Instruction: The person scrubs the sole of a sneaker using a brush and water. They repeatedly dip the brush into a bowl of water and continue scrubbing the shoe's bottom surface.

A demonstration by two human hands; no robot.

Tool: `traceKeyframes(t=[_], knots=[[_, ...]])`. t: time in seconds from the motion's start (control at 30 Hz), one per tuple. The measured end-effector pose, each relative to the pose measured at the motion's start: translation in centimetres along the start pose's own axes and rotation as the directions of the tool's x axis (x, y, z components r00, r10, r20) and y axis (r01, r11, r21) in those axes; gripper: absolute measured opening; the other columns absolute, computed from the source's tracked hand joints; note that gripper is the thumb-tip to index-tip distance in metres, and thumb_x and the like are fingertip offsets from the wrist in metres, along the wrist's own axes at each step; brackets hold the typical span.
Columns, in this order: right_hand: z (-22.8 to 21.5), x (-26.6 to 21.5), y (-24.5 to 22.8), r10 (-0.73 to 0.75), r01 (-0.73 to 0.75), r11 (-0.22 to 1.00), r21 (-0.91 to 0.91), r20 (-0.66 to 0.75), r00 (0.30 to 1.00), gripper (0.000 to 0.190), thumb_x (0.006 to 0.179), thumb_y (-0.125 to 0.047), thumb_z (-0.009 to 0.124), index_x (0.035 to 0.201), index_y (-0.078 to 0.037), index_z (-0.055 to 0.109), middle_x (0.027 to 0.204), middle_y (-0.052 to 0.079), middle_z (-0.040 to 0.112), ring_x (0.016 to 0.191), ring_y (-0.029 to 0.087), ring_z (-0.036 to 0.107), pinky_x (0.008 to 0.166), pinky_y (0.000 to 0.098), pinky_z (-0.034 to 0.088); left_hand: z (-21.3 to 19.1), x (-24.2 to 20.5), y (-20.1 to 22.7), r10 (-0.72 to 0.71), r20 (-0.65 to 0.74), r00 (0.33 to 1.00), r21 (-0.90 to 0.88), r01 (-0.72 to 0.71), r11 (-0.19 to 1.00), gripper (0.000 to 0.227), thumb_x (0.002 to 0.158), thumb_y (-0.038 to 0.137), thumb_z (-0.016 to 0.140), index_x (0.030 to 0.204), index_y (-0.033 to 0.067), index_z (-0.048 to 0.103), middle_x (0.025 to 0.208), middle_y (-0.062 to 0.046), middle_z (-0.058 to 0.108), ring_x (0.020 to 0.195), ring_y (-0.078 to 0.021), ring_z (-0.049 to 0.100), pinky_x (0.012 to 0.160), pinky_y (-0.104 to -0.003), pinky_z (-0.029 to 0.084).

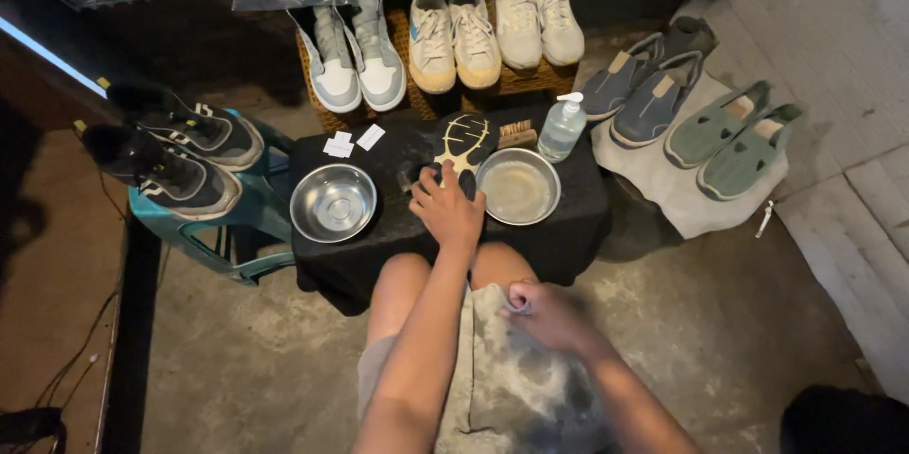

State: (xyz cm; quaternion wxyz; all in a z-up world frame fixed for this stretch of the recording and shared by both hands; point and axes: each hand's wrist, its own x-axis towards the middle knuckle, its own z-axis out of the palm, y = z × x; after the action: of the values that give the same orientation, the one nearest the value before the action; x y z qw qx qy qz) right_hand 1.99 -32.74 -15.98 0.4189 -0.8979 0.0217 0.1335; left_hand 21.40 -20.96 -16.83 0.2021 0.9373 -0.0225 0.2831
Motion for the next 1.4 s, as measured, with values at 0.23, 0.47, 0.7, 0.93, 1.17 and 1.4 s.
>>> traceKeyframes(t=[0.23,0.47,0.7,0.93,1.17,1.4], knots=[[-1.4,-0.9,-2.0,0.209,-0.21,0.977,0.04,0.025,0.978,0.032,0.084,-0.046,0.078,0.098,-0.025,0.058,0.098,0.002,0.069,0.098,0.023,0.07,0.085,0.0362,0.054,-4.2,0.5,0.0,0.025,0.259,0.966,-0.141,0.012,0.99,0.069,0.069,0.026,0.08,0.129,0.0129,0.05,0.134,-0.017,0.041,0.129,-0.0535,0.043,0.1,-0.064,0.036],[-2.4,-1.4,-3.7,0.253,-0.249,0.966,0.064,-0.074,0.965,0.048,0.083,-0.045,0.082,0.112,-0.02,0.054,0.112,0.006,0.061,0.116,0.029,0.064,0.097,0.0431,0.053,-6.9,1.4,-0.4,0.055,0.478,0.877,-0.145,0.017,0.989,0.08,0.078,0.031,0.08,0.144,0.0124,0.038,0.146,-0.021,0.032,0.14,-0.057,0.032,0.108,-0.074,0.029],[-3.4,-2.1,-5.8,0.393,-0.39,0.92,0.05,-0.132,0.91,0.065,0.082,-0.057,0.078,0.13,-0.027,0.045,0.121,0.011,0.056,0.123,0.035,0.063,0.106,0.0479,0.052,-7.8,1.5,-0.3,0.095,0.552,0.828,-0.144,-0.018,0.989,0.091,0.081,0.041,0.08,0.154,0.0143,0.032,0.153,-0.024,0.028,0.144,-0.0584,0.026,0.111,-0.076,0.025],[-4.0,-2.3,-6.0,0.249,-0.22,0.966,0.138,-0.258,0.933,0.071,0.094,-0.049,0.066,0.154,-0.029,0.035,0.121,0.016,0.05,0.128,0.042,0.055,0.112,0.0481,0.043,-14.1,-1.3,-1.0,0.227,0.408,0.884,-0.098,-0.205,0.974,0.068,0.089,0.063,0.062,0.138,0.0144,0.06,0.145,-0.021,0.048,0.145,-0.0498,0.031,0.109,-0.072,0.026],[-3.7,-1.1,-1.0,0.498,-0.511,0.859,-0.035,-0.173,0.85,0.065,0.096,-0.072,0.041,0.149,-0.034,0.04,0.128,0.02,0.07,0.127,0.037,0.063,0.111,0.0527,0.046,-14.9,-8.7,-6.2,0.059,0.727,0.685,0.069,-0.157,0.985,0.078,0.082,0.059,0.069,0.132,0.0005,0.058,0.13,-0.026,0.055,0.125,-0.0513,0.049,0.102,-0.067,0.04],[-3.8,-1.2,1.0,0.162,0.065,0.953,0.297,-0.678,0.717,0.022,0.088,-0.015,0.079,0.108,-0.024,0.08,0.107,0.001,0.079,0.109,0.016,0.07,0.105,0.0328,0.047,-19.3,-6.2,-6.9,0.105,0.269,0.958,-0.355,-0.003,0.935,0.03,0.087,0.013,0.07,0.113,-0.0015,0.068,0.101,-0.026,0.065,0.1,-0.0461,0.063,0.088,-0.051,0.048]])
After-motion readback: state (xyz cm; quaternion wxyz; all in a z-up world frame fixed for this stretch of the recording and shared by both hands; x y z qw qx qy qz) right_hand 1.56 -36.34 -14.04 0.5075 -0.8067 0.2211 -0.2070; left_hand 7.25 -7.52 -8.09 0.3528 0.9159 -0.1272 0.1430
